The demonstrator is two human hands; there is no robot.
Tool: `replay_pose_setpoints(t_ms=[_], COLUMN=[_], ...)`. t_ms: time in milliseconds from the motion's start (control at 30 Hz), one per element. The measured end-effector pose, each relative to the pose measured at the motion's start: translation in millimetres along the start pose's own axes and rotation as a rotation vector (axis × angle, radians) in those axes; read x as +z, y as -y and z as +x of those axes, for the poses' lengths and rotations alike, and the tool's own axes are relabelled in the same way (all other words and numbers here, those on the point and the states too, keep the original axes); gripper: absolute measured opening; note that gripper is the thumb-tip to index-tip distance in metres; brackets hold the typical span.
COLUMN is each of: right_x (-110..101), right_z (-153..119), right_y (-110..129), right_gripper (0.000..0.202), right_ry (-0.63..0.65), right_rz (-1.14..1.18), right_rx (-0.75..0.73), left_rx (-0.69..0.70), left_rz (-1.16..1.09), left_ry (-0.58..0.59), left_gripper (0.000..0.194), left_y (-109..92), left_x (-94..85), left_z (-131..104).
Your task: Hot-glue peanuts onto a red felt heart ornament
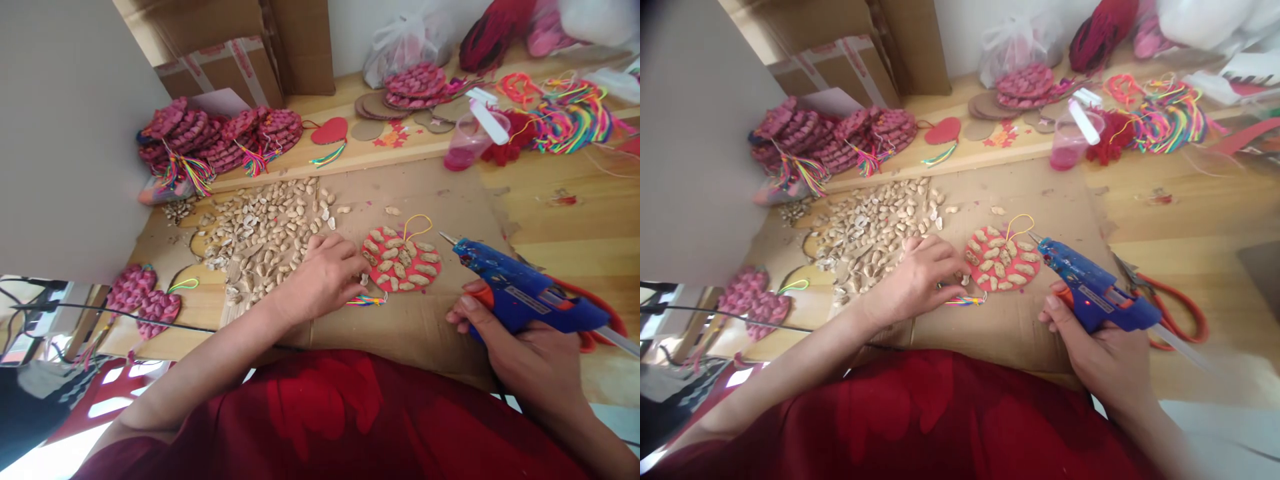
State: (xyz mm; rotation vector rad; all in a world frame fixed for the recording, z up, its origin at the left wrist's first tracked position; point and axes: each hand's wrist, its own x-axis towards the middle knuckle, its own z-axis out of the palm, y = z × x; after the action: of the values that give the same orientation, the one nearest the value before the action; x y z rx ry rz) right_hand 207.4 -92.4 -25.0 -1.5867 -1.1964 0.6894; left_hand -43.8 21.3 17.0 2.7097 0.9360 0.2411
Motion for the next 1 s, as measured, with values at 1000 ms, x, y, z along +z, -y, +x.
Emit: replay_pose_setpoints(t_ms=[1000], right_x=[-2], right_z=[2], right_y=[1], right_gripper=[0.026], right_ry=[-0.006], right_rz=[-0.090], right_rx=[0.059], left_rx=[-0.116], left_rz=[-0.040], left_ry=[-0.063], left_gripper=[0.018], left_y=[20], left_x=[14.8], left_z=[-23])
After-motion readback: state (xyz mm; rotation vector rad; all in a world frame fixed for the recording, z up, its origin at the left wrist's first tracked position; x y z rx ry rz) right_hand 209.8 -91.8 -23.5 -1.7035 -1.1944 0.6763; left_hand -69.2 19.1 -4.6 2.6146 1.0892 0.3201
